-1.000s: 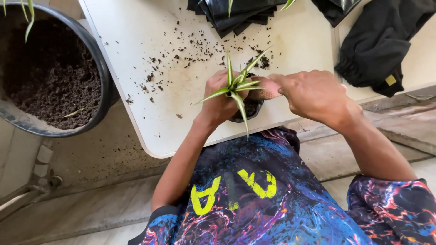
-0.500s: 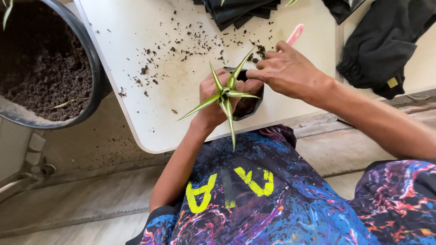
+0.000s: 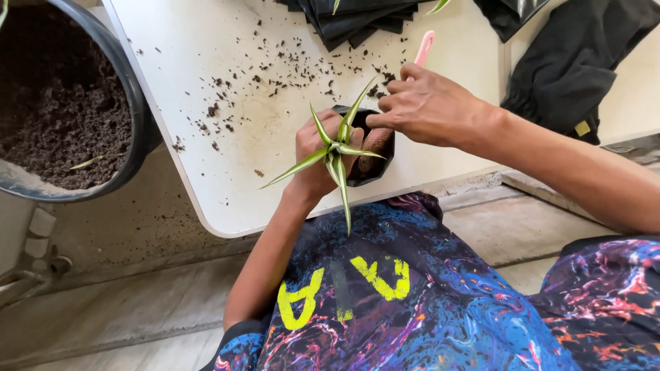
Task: Planting spider plants into small plastic bags by filling them with soil using a small scoop.
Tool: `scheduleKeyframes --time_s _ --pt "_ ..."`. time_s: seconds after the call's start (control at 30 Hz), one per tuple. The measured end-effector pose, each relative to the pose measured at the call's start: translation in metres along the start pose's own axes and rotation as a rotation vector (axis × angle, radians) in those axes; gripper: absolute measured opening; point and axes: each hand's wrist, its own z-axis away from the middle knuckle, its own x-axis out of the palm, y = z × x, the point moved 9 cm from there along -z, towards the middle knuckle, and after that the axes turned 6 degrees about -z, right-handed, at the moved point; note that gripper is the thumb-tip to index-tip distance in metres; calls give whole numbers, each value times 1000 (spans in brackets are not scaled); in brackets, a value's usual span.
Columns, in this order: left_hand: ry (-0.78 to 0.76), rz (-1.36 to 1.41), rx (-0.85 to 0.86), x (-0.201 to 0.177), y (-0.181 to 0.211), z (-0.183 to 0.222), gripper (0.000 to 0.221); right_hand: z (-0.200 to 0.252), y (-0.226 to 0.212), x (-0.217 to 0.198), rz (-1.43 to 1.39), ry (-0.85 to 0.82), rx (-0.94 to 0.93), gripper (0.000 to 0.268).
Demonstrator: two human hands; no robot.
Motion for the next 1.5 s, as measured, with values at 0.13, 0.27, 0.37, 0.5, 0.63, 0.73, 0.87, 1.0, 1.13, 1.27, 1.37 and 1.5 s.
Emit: scheduleKeyframes --time_s 0.13,0.27,0.37,0.5,0.63,0.73,0.87,1.0,1.13,1.27,1.37,1.5 --pt "16 28 12 0 -2 -1 37 1 3 -2 13 124 -25 23" --pt "-7 53 14 1 -2 1 28 -5 -2 4 -31 92 -54 32" --pt "2 59 7 0 2 -3 30 -5 0 7 1 152 -76 24" --pt "117 75 -17 -3 -19 13 37 1 2 -8 -60 278 31 9" --pt "142 100 -28 -7 -21 17 36 8 2 15 -101 198 116 10" --pt "148 78 -21 -5 -18 13 35 27 16 0 -167 40 250 19" --pt "193 101 -13 -13 -9 15 37 57 16 -39 -368 -19 505 20" --pt "208 73 21 -6 -10 20 36 59 -12 -34 -450 -117 615 28" --pt "177 71 37 0 -6 20 34 50 -27 5 -521 -119 704 33" --pt "165 86 33 -3 -5 13 35 62 -23 -13 -542 -229 745 34" --pt "171 97 29 -7 -2 6 37 54 -22 -4 -599 -216 727 35" --pt "131 105 -18 9 -14 14 36 64 -27 -43 -700 -334 714 38"
